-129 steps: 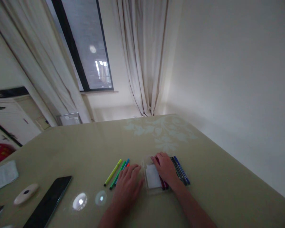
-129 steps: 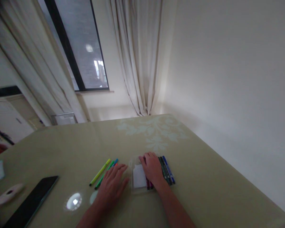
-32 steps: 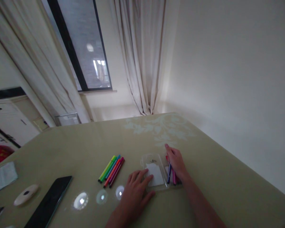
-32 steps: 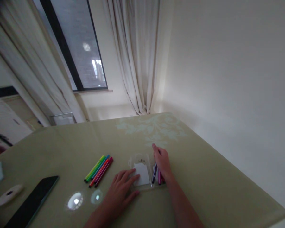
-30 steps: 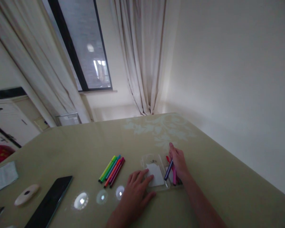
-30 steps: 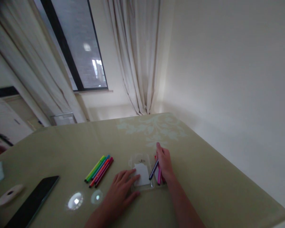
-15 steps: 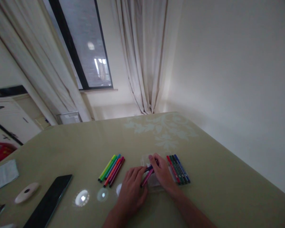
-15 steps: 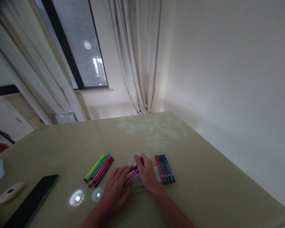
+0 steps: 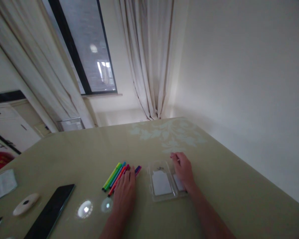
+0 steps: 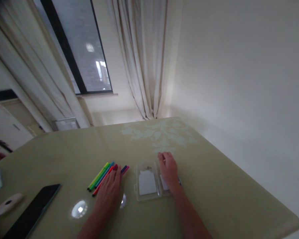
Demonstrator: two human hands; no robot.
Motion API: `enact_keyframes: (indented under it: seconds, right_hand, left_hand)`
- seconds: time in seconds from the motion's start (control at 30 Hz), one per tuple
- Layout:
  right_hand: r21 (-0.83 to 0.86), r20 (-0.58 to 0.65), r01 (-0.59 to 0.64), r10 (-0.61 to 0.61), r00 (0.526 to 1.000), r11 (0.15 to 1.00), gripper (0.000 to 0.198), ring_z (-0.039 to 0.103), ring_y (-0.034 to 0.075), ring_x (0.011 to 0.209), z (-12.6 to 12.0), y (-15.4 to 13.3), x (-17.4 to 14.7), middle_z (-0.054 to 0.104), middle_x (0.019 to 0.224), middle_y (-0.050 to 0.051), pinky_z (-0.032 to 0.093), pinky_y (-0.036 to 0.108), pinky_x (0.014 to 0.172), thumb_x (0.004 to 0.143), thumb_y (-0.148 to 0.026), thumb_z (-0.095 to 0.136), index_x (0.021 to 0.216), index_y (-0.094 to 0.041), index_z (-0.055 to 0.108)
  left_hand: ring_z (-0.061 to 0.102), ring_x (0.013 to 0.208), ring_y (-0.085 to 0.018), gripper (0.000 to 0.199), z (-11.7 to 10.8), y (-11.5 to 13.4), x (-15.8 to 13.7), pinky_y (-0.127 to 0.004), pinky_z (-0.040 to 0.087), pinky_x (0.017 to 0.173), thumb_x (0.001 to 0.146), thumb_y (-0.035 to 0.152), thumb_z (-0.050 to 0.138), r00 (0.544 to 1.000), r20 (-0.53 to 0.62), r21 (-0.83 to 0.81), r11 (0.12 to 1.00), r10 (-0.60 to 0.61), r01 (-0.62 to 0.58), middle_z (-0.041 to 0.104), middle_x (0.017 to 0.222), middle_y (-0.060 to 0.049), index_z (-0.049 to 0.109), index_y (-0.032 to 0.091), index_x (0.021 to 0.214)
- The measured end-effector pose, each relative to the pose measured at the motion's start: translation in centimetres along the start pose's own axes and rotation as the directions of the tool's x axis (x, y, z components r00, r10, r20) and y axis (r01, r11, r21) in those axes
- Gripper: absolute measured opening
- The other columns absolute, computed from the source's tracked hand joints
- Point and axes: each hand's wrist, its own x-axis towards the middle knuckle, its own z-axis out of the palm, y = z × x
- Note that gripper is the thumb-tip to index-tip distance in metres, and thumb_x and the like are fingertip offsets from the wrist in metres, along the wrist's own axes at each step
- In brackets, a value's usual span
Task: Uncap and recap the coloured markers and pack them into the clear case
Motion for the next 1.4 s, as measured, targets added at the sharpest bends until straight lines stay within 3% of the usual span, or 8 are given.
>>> enact_keyframes:
  seconds: [0.17, 0.4, 0.53, 0.63, 0.7, 0.83, 1.1, 1.4]
  right_hand:
    - [-0.287, 0.048, -0.013, 0.028, 0.998, 0.958, 0.057, 0.061, 0.023, 0.071, -0.9, 3.2, 1.1, 0.068, 0.074, 0.010, 0.040, 0.034, 0.070, 0.103, -0.058, 0.036, 0.068, -0.022, 0.063]
    - [-0.491, 0.112, 0.122, -0.076, 0.991, 0.863, 0.054, 0.059, 0.024, 0.071, 0.1, 3.4, 0.8, 0.069, 0.073, 0.011, 0.037, 0.035, 0.069, 0.105, -0.049, 0.035, 0.064, -0.024, 0.060]
    - [-0.555, 0.091, 0.111, -0.072, 0.993, 0.824, 0.050, 0.060, 0.024, 0.074, -0.1, 3.0, 0.6, 0.070, 0.077, 0.012, 0.036, 0.035, 0.069, 0.105, -0.044, 0.039, 0.066, -0.022, 0.064]
    - [-0.586, 0.082, 0.078, -0.037, 0.996, 0.806, 0.047, 0.061, 0.024, 0.075, -0.2, 3.0, 0.6, 0.070, 0.078, 0.013, 0.036, 0.034, 0.069, 0.103, -0.042, 0.044, 0.067, -0.021, 0.065]
    - [-0.576, 0.101, 0.091, -0.039, 0.994, 0.813, 0.045, 0.061, 0.024, 0.076, -0.2, 3.0, 0.6, 0.070, 0.078, 0.012, 0.036, 0.034, 0.070, 0.103, -0.041, 0.046, 0.067, -0.021, 0.065]
    - [-0.488, 0.160, 0.142, -0.071, 0.985, 0.861, 0.041, 0.061, 0.023, 0.078, 0.0, 3.0, 0.8, 0.068, 0.078, 0.009, 0.039, 0.033, 0.073, 0.102, -0.042, 0.049, 0.069, -0.021, 0.062]
    - [-0.357, 0.132, 0.138, -0.097, 0.987, 0.924, 0.037, 0.059, 0.019, 0.071, 0.4, 2.9, 0.9, 0.063, 0.080, 0.005, 0.040, 0.030, 0.068, 0.101, -0.042, 0.050, 0.072, -0.021, 0.060]
    - [-0.483, 0.138, 0.105, -0.043, 0.989, 0.869, 0.042, 0.058, 0.019, 0.069, 0.5, 3.0, 0.6, 0.064, 0.082, 0.008, 0.036, 0.031, 0.066, 0.102, -0.043, 0.047, 0.069, -0.021, 0.062]
  left_hand:
    - [0.059, 0.123, -0.025, 0.070, -0.4, -0.5, 0.2, -0.039, 0.048, 0.105, 0.090, -0.002, 0.047, 0.998, 0.057, 0.004, 1.000, 0.028, -0.028, 0.061, 0.136, -0.011, 0.047, 0.027, 0.153]
    - [0.059, 0.121, -0.032, 0.058, -0.9, -0.4, 0.7, -0.047, 0.052, 0.097, 0.092, -0.001, 0.044, 0.999, -0.015, 0.048, 0.997, -0.051, 0.052, 0.062, 0.138, -0.015, 0.057, 0.017, 0.146]
    - [0.057, 0.126, -0.029, 0.040, -1.5, 1.3, 0.3, -0.048, 0.048, 0.106, 0.102, 0.019, 0.048, 0.986, -0.035, -0.172, 0.971, 0.162, -0.165, 0.064, 0.139, -0.010, 0.061, 0.025, 0.140]
    - [0.054, 0.132, -0.029, 0.049, -2.1, 3.3, -0.6, -0.048, 0.045, 0.110, 0.103, 0.041, 0.055, 0.907, 0.020, -0.344, 0.855, 0.420, -0.388, 0.056, 0.152, -0.006, 0.050, 0.030, 0.150]
    - [0.052, 0.135, -0.029, 0.051, -2.3, 4.4, -1.1, -0.049, 0.043, 0.113, 0.101, 0.045, 0.058, 0.865, 0.063, -0.400, 0.807, 0.498, -0.436, 0.053, 0.155, -0.003, 0.049, 0.033, 0.150]
    - [0.056, 0.131, -0.024, 0.035, -2.2, 5.2, -1.3, -0.046, 0.043, 0.112, 0.104, 0.035, 0.056, 0.885, 0.120, -0.446, 0.820, 0.451, -0.357, 0.061, 0.148, 0.002, 0.058, 0.037, 0.139]
    - [0.058, 0.129, -0.024, 0.034, -1.9, 5.2, -0.9, -0.046, 0.046, 0.110, 0.102, 0.033, 0.061, 0.898, 0.132, -0.463, 0.827, 0.419, -0.318, 0.063, 0.145, 0.002, 0.062, 0.037, 0.136]
    - [0.056, 0.130, -0.025, 0.036, -2.1, 5.1, -1.1, -0.046, 0.045, 0.111, 0.101, 0.029, 0.062, 0.906, 0.122, -0.492, 0.818, 0.406, -0.300, 0.062, 0.146, 0.001, 0.062, 0.036, 0.136]
